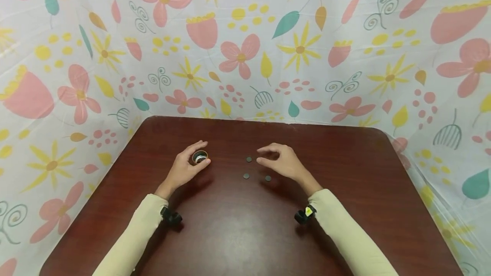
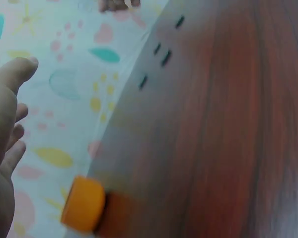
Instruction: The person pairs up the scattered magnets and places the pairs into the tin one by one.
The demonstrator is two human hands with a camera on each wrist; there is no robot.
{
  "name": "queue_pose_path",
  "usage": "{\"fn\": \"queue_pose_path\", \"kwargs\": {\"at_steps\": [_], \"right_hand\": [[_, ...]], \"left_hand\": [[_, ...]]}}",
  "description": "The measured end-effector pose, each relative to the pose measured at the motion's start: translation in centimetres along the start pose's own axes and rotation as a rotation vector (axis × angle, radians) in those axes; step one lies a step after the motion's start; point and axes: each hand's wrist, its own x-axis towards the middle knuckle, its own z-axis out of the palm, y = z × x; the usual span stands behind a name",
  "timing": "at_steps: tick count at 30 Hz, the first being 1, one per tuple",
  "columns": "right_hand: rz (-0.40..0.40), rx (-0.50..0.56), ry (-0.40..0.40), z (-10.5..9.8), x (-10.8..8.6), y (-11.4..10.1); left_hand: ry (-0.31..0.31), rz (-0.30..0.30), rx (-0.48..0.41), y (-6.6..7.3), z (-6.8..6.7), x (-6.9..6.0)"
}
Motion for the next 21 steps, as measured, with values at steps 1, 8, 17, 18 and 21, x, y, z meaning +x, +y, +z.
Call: {"fn": "queue_pose_path", "kwargs": {"at_steps": [1,8,17,18,21], "right_hand": [[-0.005,-0.027,-0.005,-0.3,-0.5,0.3],[-0.020,-0.147,-0.045,-1.4,-3.1,2.3],[-0.088,-0.272,-0.084,-1.0,-4.4,3.7],[-0.096,-0.278,-0.088,-0.9,-4.4,3.9],[-0.123,-0.286,-0.095,-0.7,-4.5,4.4]], "left_hand": [[-0.022,0.024,0.006,0.6,0.3,0.2],[-0.228,0.070,-0.023,3.0,2.8,1.3],[-0.401,-0.003,-0.011,2.3,5.4,1.5],[-0.416,-0.009,-0.006,2.1,5.7,1.5],[-0.449,-0.011,-0.009,1.4,6.6,1.7]]}}
